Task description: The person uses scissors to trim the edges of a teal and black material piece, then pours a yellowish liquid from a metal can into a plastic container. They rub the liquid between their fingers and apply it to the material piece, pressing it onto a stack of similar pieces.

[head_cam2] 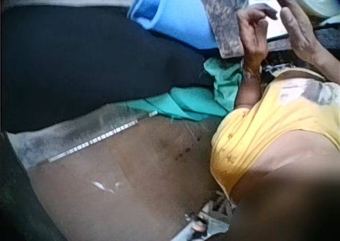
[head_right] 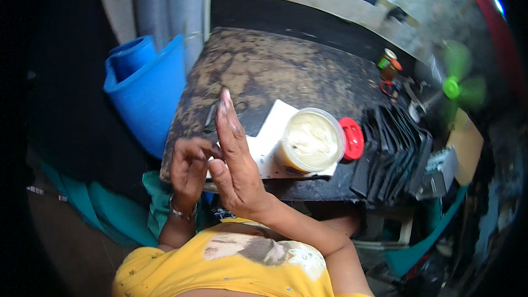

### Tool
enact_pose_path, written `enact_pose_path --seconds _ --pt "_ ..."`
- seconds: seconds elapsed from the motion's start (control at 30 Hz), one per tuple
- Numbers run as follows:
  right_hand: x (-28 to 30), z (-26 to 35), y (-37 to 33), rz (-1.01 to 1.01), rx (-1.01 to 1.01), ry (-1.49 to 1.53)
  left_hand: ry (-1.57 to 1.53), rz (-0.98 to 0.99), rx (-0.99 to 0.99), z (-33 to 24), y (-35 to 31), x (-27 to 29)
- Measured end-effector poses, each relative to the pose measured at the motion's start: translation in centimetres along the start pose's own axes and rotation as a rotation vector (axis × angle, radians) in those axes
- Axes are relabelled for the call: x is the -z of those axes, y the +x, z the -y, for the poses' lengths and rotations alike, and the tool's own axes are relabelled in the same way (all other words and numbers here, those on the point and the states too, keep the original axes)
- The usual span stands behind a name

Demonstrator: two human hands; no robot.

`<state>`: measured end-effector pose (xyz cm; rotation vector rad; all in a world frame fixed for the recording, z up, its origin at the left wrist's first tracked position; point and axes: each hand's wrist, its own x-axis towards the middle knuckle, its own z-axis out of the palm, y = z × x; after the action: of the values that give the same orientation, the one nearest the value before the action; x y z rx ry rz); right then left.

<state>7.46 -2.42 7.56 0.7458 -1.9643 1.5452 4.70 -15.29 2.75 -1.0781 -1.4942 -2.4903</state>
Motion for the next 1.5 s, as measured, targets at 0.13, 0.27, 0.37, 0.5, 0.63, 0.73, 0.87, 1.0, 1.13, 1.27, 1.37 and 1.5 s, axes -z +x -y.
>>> enact_pose_path --seconds 0.13,0.27,0.37,0.5,0.63,0.73,0.87,1.0,1.13,1.27,1.37,1.5 --pt "-0.6 -0.3 1.4 -0.222 0.082 0.100 0.163 -0.046 -0.052 -0.6 -0.8 -3.5" --pt "-2.5 0.4 -0.1 0.076 0.017 -0.399 0.166 -0.108 -0.084 -0.6 -0.5 -3.5" --pt "-3.6 3.2 0.6 0.458 0.050 -0.427 0.171 -0.144 -0.089 -0.5 -0.2 -2.6" --pt "-0.1 3.4 5.9 0.151 0.056 -0.069 0.236 -0.135 -0.116 -0.2 -0.9 -3.4" --pt "-0.9 2.8 7.0 0.051 0.167 -0.123 0.257 -0.119 -0.140 -0.5 -0.9 -3.5" --pt "-3.7 4.5 4.3 0.515 -0.085 -0.147 0.247 -0.156 -0.141 -0.9 0.2 -2.1" --pt "-2.1 4.3 4.7 0.391 0.083 -0.355 0.262 -0.122 -0.171 -1.5 -0.2 -2.2" --pt "-0.7 1.5 6.6 0.034 0.039 -0.077 0.264 -0.023 -0.218 -2.1 -1.3 -3.0" --pt "-5.5 2.6 2.9 0.489 -0.004 -0.326 0.212 -0.128 -0.199 -2.5 -0.1 -1.2" --pt "-4.4 1.4 3.9 0.291 0.153 -0.308 0.238 -0.099 -0.225 -2.3 -0.2 -1.5" --pt "-2.5 0.5 5.4 0.119 0.064 -0.099 0.264 -0.055 -0.250 -2.5 -0.2 -2.3" --pt "-4.5 2.1 3.2 0.473 -0.024 -0.416 0.162 -0.210 -0.233 -3.1 2.6 -0.7"
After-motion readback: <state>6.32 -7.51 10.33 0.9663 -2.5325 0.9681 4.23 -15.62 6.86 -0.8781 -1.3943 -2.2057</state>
